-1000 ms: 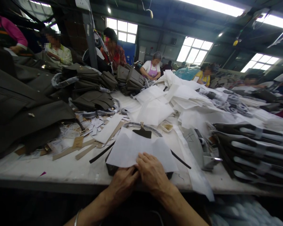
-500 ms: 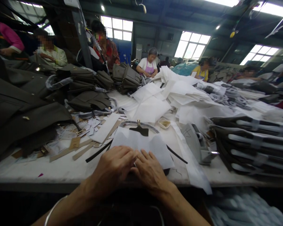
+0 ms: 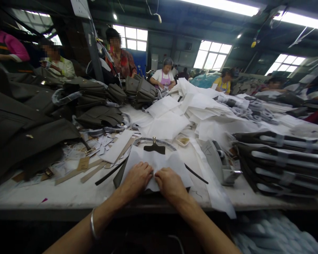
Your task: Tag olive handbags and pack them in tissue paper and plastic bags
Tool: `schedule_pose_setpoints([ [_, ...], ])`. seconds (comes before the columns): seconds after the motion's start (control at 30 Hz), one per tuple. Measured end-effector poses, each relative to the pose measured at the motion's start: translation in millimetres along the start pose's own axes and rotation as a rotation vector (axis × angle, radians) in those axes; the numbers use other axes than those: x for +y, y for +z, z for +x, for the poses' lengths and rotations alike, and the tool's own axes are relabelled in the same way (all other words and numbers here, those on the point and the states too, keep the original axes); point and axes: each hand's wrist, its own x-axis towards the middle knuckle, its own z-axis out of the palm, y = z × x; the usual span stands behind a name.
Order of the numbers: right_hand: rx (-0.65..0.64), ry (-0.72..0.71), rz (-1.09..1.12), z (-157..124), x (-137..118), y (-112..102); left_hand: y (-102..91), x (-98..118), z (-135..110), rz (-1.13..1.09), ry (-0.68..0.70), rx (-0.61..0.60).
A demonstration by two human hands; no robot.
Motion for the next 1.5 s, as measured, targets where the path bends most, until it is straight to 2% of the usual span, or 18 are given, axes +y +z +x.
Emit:
schedule_pose_setpoints([
  [0.07, -0.123, 0.03, -0.225, 10, -11, -7, -1.9, 0, 0, -0.015, -0.008, 0.017],
  [0.17, -0.195, 0.08, -0.288, 25, -21, -20, -3.0, 0, -3, -0.056, 0.002, 0.055],
  [0.33, -0.157, 0.098, -0.181, 41, -13, -33, -4.3, -5, -8, -0.167, 0.041, 0.122],
  [0.43, -0.141, 0.063, -0.04, 37, 4, -23, -1.2, -6, -10, -0.234, 0.087, 0.151],
  [0.53, -0.06, -0.018, 0.127, 28, 19, -5, 6.2, -7, -11, -0.252, 0.159, 0.147],
  [0.6, -0.021, -0.06, 0.122, 25, 26, 3, 10.5, -6, -11, -0.235, 0.168, 0.125],
  [0.7, -0.076, -0.064, -0.007, 26, 26, 5, 11.3, -5, -10, -0.196, 0.131, 0.078],
  [0.8, -0.118, -0.063, -0.06, 28, 22, 1, 5.9, -3, -9, -0.162, 0.095, 0.04],
  [0.93, -0.112, -0.073, -0.053, 27, 19, -1, -3.7, 1, -10, -0.126, 0.037, 0.016],
  [1.1, -0.073, -0.049, 0.04, 21, 25, 5, -12.6, 9, -10, -0.073, 0.005, -0.033],
  [1.2, -0.029, -0.01, 0.18, 19, 28, 8, -17.1, 13, -9, -0.032, 0.01, -0.084],
  [1.3, -0.041, 0.001, 0.288, 20, 29, 11, -24.1, 14, -5, 0.004, 0.006, -0.138],
  [1.5, -0.131, -0.003, 0.058, 23, 20, 16, -46.8, 7, 9, 0.002, 0.02, -0.268],
])
